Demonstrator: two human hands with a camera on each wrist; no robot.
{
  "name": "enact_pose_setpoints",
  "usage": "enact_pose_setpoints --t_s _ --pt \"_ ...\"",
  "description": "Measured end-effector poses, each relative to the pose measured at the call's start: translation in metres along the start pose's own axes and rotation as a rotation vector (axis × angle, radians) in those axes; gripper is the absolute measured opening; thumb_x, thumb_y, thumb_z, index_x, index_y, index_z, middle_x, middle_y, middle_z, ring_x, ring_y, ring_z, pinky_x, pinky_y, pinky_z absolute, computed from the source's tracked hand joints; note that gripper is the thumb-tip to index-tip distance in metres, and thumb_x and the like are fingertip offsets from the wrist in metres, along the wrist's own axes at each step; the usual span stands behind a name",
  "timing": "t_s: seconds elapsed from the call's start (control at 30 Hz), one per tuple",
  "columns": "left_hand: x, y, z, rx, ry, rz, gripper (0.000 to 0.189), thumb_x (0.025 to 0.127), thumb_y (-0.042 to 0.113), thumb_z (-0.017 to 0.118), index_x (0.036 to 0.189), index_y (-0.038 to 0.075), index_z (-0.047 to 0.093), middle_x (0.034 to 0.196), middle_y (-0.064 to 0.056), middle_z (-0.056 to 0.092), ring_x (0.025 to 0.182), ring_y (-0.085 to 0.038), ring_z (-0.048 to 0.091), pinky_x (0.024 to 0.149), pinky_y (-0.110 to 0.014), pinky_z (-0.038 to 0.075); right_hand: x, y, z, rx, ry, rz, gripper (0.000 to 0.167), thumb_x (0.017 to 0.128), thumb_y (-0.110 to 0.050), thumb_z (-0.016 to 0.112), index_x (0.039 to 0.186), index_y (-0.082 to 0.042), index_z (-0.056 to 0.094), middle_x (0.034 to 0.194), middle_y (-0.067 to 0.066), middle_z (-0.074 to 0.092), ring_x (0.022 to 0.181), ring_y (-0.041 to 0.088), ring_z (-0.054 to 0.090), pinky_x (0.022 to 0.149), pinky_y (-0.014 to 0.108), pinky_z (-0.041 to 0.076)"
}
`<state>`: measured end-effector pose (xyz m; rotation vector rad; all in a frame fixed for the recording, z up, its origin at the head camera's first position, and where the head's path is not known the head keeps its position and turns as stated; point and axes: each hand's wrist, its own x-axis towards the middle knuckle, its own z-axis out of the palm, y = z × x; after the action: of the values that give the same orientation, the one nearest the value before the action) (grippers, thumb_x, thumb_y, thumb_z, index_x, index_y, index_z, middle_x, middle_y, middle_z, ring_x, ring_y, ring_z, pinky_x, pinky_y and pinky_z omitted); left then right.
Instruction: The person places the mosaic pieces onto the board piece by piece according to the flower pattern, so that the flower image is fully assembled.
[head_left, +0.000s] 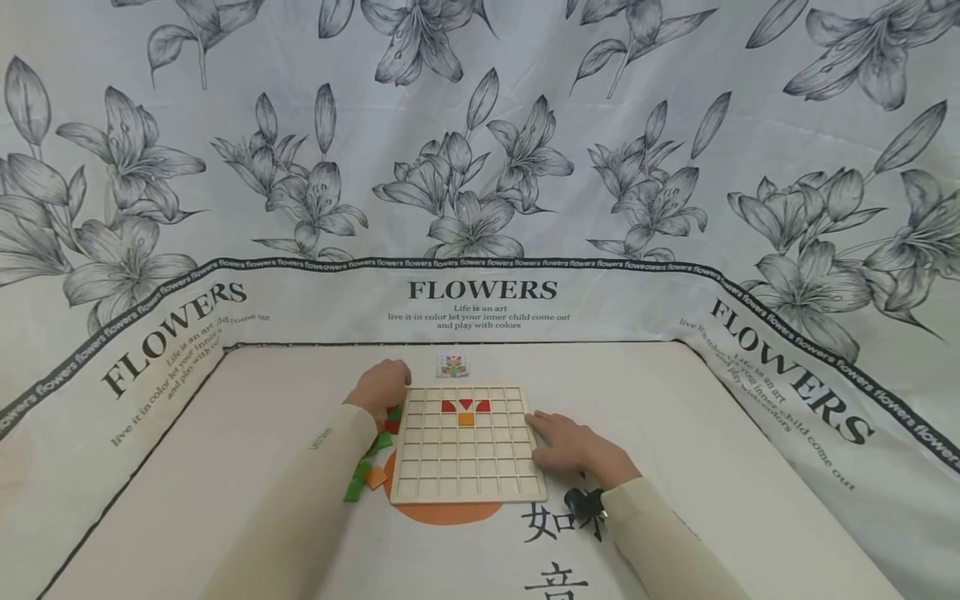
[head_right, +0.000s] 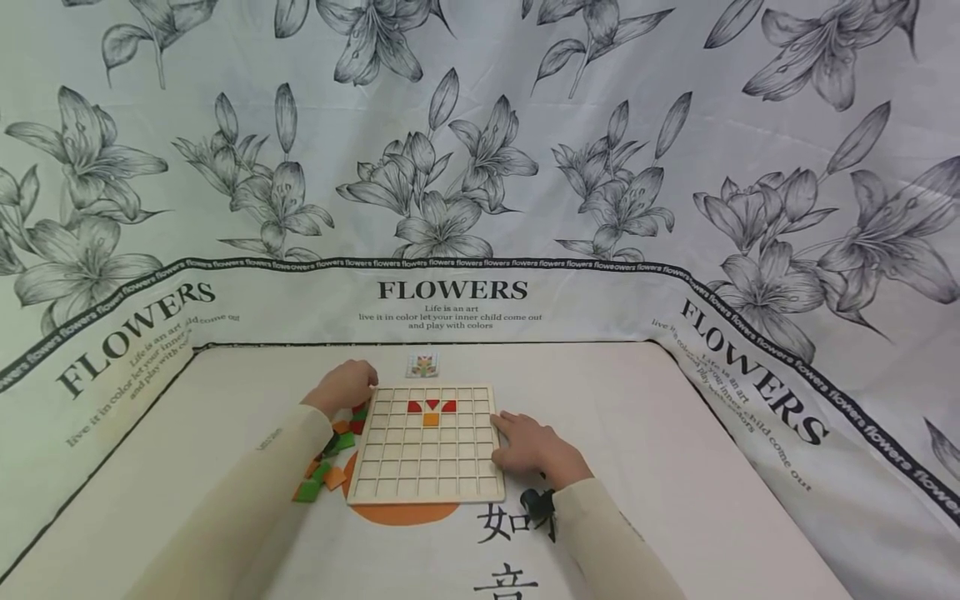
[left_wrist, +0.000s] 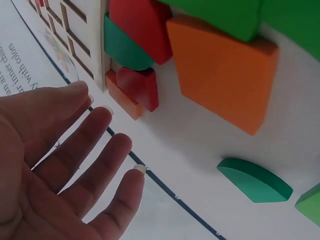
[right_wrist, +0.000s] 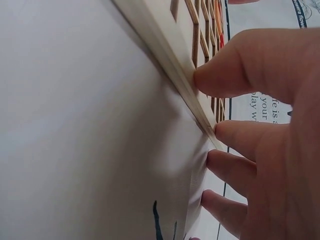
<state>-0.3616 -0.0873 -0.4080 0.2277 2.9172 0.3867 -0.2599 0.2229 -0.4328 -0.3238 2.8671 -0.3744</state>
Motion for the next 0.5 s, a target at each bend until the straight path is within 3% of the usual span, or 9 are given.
enact_pose_setpoints --t_s 0.17,0.33,0.5 --pt "0.004 -0.003 0.002 0.035 -0.028 -0.017 0.02 0.091 0.006 0.06 0.109 0.005 0.068 0.097 -0.006 0.068 0.082 -0.017 0.06 0.079 -0.036 0.054 -0.001 0.0 0.0 -0.006 0.005 0.008 0.069 0.083 -0.026 0.053 0.149 -0.013 0.037 0.156 0.009 0.035 0.144 0.034 0.032 0.11 0.061 0.029" --pt "0.001 -0.005 0.0 0.055 -0.03 0.008 0.008 0.09 0.006 0.061 0.092 0.006 0.069 0.08 -0.003 0.065 0.072 -0.017 0.057 0.069 -0.033 0.05 -0.001 0.0 0.001 0.006 0.006 0.016 0.069 0.083 -0.026 0.054 0.149 -0.014 0.038 0.156 0.009 0.035 0.143 0.034 0.032 0.11 0.061 0.029" --pt "-0.007 -0.002 -0.002 0.08 -0.023 0.024 0.016 0.089 0.003 0.059 0.075 0.008 0.063 0.071 -0.003 0.062 0.064 -0.017 0.054 0.061 -0.031 0.046 -0.003 -0.001 0.001 0.017 0.006 0.023 0.069 0.083 -0.027 0.054 0.149 -0.015 0.037 0.156 0.008 0.034 0.144 0.034 0.031 0.11 0.062 0.028"
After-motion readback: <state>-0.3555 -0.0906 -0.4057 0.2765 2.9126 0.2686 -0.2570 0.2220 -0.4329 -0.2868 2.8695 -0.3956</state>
